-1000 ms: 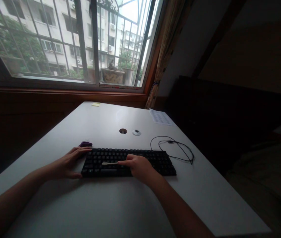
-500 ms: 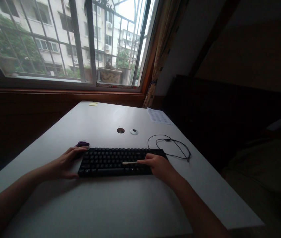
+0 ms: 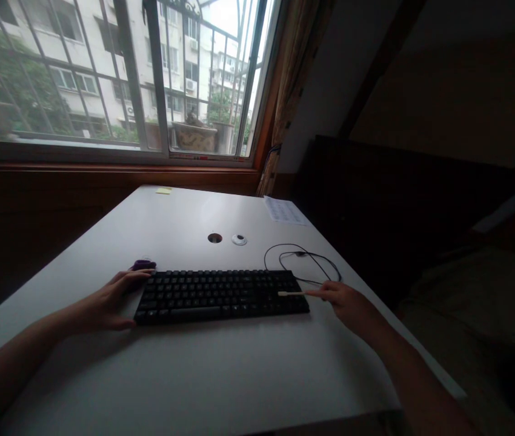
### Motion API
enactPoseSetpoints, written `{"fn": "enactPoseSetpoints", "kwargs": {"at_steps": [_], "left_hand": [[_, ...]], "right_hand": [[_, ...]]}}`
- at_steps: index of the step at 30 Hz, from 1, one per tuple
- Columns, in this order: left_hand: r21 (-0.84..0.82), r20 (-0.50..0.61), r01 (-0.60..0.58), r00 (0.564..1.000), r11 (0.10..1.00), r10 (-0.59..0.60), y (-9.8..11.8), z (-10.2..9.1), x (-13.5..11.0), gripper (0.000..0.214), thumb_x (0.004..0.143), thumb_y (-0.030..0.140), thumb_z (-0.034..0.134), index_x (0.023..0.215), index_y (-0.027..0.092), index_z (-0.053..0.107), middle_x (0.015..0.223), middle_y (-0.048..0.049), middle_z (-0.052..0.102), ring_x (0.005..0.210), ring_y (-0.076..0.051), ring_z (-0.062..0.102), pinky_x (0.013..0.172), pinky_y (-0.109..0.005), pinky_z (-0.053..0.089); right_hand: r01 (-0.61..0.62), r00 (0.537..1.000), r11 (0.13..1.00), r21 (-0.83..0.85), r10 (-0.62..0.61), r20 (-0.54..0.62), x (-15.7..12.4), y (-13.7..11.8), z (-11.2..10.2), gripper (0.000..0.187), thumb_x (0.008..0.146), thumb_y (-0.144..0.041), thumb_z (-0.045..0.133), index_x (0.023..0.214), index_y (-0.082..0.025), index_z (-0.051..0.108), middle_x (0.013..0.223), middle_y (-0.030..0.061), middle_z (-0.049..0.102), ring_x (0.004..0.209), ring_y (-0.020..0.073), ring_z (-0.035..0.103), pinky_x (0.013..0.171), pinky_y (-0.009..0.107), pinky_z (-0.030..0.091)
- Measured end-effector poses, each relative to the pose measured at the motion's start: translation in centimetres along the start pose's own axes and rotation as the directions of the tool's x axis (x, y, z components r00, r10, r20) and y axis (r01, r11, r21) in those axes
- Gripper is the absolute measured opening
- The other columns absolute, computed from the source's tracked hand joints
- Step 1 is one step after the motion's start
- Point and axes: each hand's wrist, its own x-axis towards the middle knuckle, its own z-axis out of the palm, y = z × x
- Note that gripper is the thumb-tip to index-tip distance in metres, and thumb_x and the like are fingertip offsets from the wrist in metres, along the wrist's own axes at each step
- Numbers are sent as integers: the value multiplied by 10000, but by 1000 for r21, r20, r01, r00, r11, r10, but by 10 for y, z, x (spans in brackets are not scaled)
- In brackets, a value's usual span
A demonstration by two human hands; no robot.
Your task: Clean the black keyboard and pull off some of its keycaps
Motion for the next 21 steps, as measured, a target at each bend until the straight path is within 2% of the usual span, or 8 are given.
{"fn": "enactPoseSetpoints", "kwargs": {"at_steps": [3, 6, 8, 11, 16, 21], "left_hand": [[-6, 0, 4, 1000, 1000, -4, -1, 0, 0, 980, 787, 445, 878, 1596, 291, 346, 1544, -186, 460, 1398, -414, 480, 1142, -650, 457], [-9, 5, 6, 1000, 1000, -6, 0, 0, 0, 970, 794, 433, 873, 1596, 286, 346, 1548, -191, 450, 1405, -413, 471, 1143, -657, 451], [-8, 10, 7, 1000, 1000, -7, 1, -1, 0, 983, 795, 434, 873, 1603, 289, 333, 1541, -192, 451, 1399, -415, 475, 1136, -667, 453], [-6, 24, 13, 1000, 1000, -13, 4, -3, 1, 991, 802, 440, 870, 1617, 297, 324, 1522, -189, 466, 1378, -415, 495, 1128, -672, 456], [-27, 35, 49, 998, 998, -48, 7, -6, 1, 1030, 796, 454, 877, 1646, 328, 311, 1549, -171, 467, 1375, -415, 510, 1130, -642, 470], [-20, 41, 54, 998, 998, -53, 7, -5, 1, 1061, 777, 441, 888, 1654, 342, 297, 1556, -166, 470, 1388, -426, 489, 1140, -661, 454]], "right_hand": [[-28, 999, 997, 69, 27, 19, -9, 21, -9, 462, 925, -244, 480, 1240, -290, 814, 1046, 110, 733, 954, 242, 698, 866, 363, 546], [-55, 998, 994, 93, 56, -11, -14, 31, -12, 458, 914, -257, 464, 1177, -277, 838, 1007, 113, 719, 933, 252, 688, 844, 373, 539], [-61, 997, 991, 116, 65, -35, -14, 29, -12, 439, 914, -275, 473, 1157, -276, 840, 984, 107, 717, 912, 250, 682, 833, 368, 534], [-60, 996, 984, 168, 69, -50, -8, 14, -9, 432, 929, -298, 479, 1185, -278, 826, 954, 91, 715, 884, 239, 675, 833, 361, 534], [-6, 1000, 975, 220, -1, 31, 7, -12, 5, 482, 903, -226, 464, 1232, -288, 811, 940, 64, 708, 881, 210, 684, 855, 347, 533], [16, 1000, 979, 203, -20, 16, 7, 4, 16, 460, 897, -212, 487, 1196, -290, 828, 972, 76, 726, 906, 215, 693, 870, 354, 543]]}}
